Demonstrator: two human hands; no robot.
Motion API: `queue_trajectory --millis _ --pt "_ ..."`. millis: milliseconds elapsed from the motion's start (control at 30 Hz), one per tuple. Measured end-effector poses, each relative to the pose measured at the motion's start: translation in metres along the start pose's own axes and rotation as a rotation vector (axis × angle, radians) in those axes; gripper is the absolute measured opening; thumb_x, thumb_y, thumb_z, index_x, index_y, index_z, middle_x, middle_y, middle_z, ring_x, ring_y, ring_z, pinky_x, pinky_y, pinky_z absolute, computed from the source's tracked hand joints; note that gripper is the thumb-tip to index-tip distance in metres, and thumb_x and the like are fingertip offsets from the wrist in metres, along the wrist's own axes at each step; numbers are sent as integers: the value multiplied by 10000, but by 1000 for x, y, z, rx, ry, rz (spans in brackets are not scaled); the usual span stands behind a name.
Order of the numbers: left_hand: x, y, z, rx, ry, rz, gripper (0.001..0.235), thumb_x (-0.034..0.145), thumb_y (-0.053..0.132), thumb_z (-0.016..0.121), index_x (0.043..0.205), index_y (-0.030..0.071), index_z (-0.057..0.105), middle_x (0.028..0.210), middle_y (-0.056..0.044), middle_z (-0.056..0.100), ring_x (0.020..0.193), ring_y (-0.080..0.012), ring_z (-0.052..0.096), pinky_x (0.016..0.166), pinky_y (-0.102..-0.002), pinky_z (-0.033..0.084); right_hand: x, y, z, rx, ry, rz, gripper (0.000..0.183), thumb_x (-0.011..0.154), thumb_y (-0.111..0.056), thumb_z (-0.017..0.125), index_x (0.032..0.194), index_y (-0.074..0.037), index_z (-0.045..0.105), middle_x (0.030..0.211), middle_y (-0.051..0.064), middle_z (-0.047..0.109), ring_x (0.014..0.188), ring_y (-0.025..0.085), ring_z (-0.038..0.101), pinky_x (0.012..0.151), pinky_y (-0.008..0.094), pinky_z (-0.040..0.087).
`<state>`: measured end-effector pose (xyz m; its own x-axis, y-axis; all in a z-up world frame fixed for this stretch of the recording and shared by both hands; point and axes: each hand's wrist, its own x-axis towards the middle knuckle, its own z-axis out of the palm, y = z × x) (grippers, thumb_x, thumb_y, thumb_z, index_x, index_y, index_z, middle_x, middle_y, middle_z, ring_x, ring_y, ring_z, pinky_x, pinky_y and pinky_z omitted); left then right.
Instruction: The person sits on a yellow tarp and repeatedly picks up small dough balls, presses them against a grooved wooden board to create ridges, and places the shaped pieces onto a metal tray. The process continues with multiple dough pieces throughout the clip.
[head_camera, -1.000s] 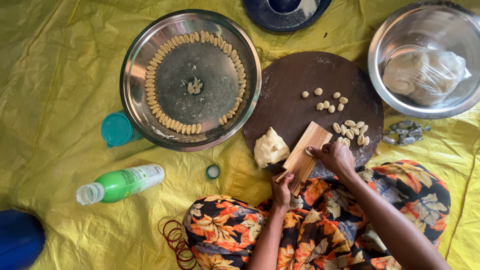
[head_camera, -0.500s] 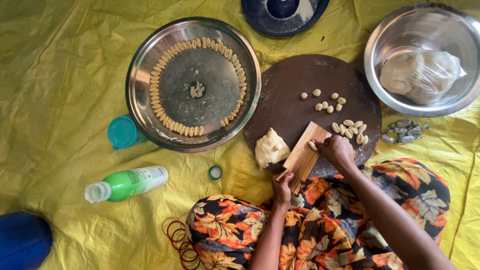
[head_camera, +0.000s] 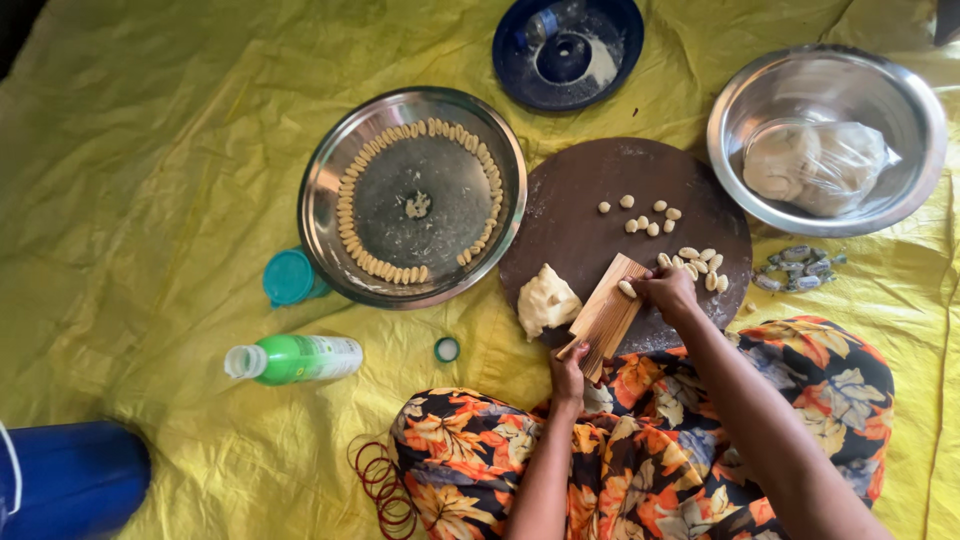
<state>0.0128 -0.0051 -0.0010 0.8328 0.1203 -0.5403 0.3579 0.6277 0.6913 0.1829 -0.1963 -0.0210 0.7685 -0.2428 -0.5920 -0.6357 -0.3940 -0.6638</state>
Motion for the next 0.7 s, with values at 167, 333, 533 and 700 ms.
queue_trajectory --millis 167,333,533,700 --pt "5 -11 -8 9 -9 24 220 898 168 615 1008 -19 646 709 -120 690 449 -238 645 351 -341 467 7 10 1 366 -136 117 288 844 -303 850 893 -92 660 642 -28 571 480 76 416 362 245 280" --pt "5 -17 -14 28 -46 42 251 915 197 599 1005 -32 647 678 -114 674 458 -235 657 355 -326 465 -12 9 -9 489 -187 106 340 937 -405 707 973 -68 677 590 -29 448 428 90 303 365 264 229" --pt "4 -16 -12 70 -22 6 267 906 202 606 1022 -33 654 699 -138 705 463 -240 666 360 -333 475 -38 12 -19 557 -220 64 452 989 -514 583 1111 -97 706 674 -27 384 490 69 279 403 238 225" --pt "4 -16 -14 74 -50 4 269 915 201 578 1036 -28 651 737 -173 736 464 -238 664 368 -326 471 -40 10 -31 1062 -605 205 439 987 -546 598 1227 -181 630 733 -98 387 563 20 315 436 167 270"
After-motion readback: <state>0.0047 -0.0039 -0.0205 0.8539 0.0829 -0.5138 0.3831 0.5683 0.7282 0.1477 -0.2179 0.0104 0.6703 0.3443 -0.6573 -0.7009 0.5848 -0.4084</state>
